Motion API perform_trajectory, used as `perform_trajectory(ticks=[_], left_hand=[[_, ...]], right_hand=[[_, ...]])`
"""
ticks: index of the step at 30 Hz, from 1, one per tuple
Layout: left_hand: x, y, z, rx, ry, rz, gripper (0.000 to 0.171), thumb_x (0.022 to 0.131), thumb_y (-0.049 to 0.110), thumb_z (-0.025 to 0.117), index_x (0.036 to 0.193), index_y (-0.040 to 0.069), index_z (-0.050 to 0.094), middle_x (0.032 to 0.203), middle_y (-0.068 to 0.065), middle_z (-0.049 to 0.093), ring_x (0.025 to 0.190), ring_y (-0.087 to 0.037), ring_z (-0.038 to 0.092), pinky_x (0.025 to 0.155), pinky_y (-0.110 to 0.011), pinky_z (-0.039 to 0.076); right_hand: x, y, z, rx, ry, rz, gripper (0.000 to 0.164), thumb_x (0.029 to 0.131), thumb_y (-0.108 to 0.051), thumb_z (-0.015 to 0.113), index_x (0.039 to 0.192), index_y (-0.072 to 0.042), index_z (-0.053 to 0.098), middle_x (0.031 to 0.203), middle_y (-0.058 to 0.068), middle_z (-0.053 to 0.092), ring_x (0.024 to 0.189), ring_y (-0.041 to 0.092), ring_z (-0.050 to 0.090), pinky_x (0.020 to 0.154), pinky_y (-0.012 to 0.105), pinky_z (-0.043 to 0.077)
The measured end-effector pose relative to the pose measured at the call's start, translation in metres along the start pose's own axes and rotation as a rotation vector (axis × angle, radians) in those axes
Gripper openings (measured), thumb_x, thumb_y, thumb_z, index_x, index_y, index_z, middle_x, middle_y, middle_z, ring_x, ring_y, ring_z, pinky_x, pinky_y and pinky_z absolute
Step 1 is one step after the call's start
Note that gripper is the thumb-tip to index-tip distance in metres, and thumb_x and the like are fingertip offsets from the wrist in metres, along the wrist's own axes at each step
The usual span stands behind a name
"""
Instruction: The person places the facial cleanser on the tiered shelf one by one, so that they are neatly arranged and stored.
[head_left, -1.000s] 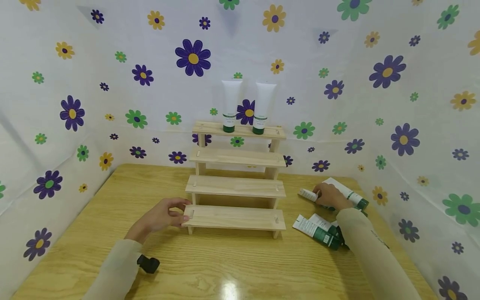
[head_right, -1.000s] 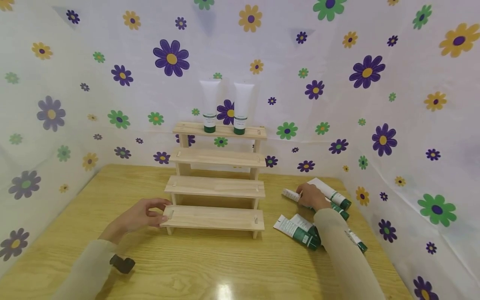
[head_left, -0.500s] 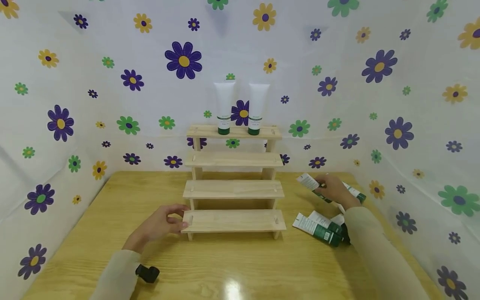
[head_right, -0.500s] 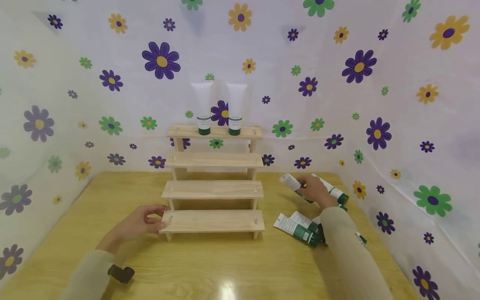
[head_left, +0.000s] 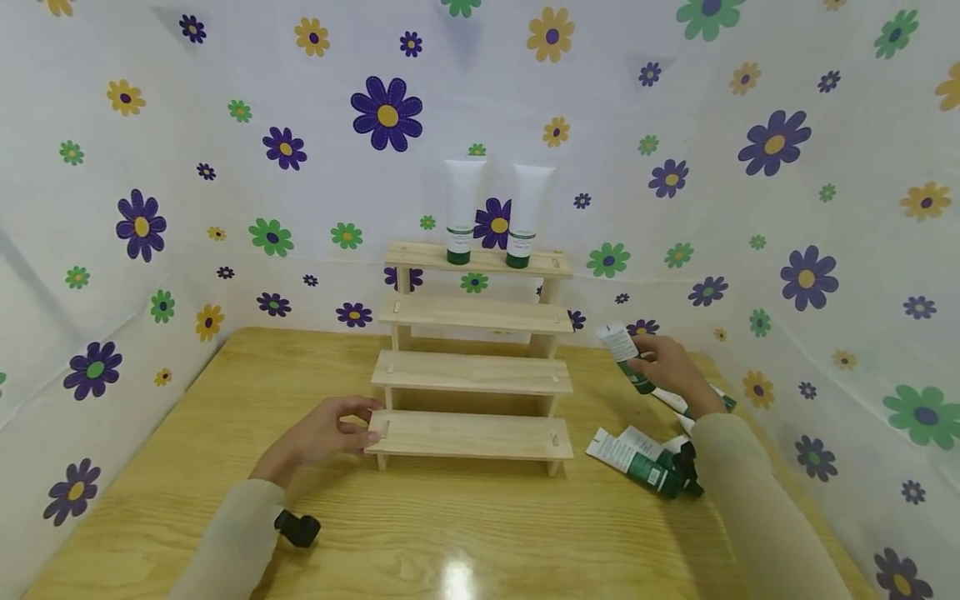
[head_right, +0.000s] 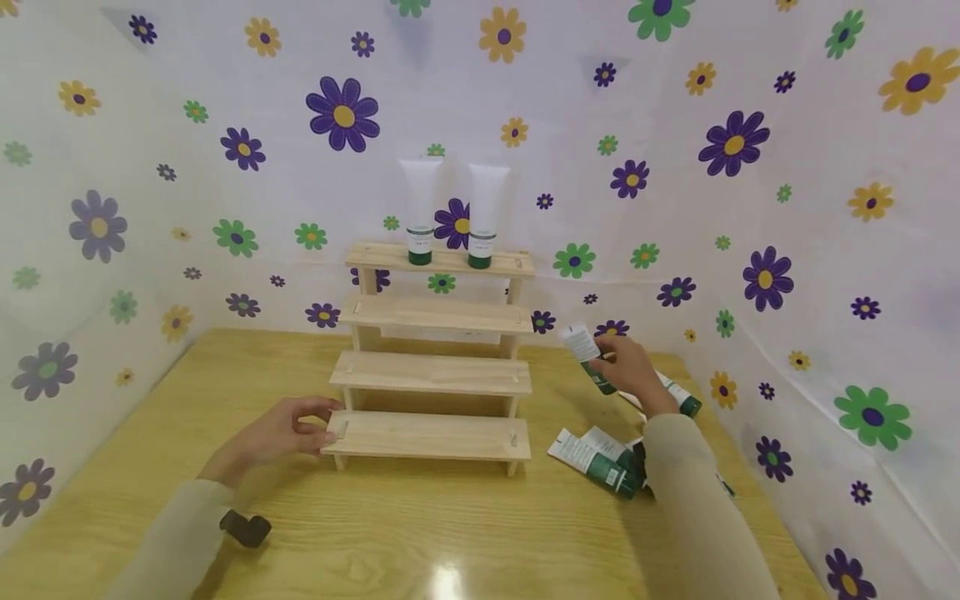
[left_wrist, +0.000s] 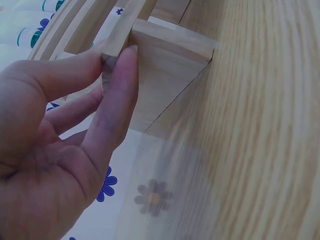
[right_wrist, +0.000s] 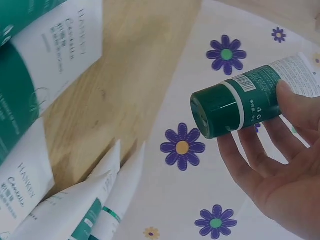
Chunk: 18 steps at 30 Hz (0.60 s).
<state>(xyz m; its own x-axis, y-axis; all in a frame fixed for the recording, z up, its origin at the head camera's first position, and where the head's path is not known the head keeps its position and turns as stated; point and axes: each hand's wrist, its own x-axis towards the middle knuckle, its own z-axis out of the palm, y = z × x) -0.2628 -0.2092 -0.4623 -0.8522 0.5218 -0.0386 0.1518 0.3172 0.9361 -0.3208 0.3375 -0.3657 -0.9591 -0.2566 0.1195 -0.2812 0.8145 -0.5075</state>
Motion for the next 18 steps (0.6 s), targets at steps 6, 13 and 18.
perform_trajectory(ticks=[6, 13, 18], left_hand=[[0.0, 0.001, 0.0, -0.004, 0.009, -0.008, 0.062, 0.097, 0.021, 0.074, 0.146, -0.005, 0.047, 0.126, -0.028, 0.056, 0.1, -0.022, 0.073, 0.083, -0.04, 0.066], [0.0, -0.001, -0.002, -0.002, 0.007, -0.013, 0.062, 0.096, 0.021, 0.075, 0.146, -0.005, 0.048, 0.127, -0.029, 0.056, 0.1, -0.025, 0.073, 0.083, -0.039, 0.066], [0.0, -0.001, -0.001, 0.014, 0.013, -0.023, 0.063, 0.096, 0.023, 0.075, 0.146, -0.003, 0.049, 0.128, -0.028, 0.055, 0.099, -0.023, 0.072, 0.083, -0.039, 0.066]], right_hand=[[0.004, -0.007, -0.006, 0.044, 0.014, 0.053, 0.042, 0.105, -0.008, 0.057, 0.142, 0.012, 0.051, 0.14, 0.037, 0.055, 0.123, 0.058, 0.058, 0.099, 0.067, 0.054], [0.006, -0.018, -0.012, 0.075, 0.042, 0.087, 0.044, 0.106, -0.011, 0.056, 0.145, 0.008, 0.049, 0.14, 0.035, 0.057, 0.124, 0.053, 0.059, 0.104, 0.067, 0.05], [0.006, -0.025, -0.016, 0.102, 0.095, 0.047, 0.042, 0.105, -0.01, 0.058, 0.141, 0.01, 0.052, 0.138, 0.037, 0.057, 0.121, 0.054, 0.06, 0.101, 0.066, 0.052]])
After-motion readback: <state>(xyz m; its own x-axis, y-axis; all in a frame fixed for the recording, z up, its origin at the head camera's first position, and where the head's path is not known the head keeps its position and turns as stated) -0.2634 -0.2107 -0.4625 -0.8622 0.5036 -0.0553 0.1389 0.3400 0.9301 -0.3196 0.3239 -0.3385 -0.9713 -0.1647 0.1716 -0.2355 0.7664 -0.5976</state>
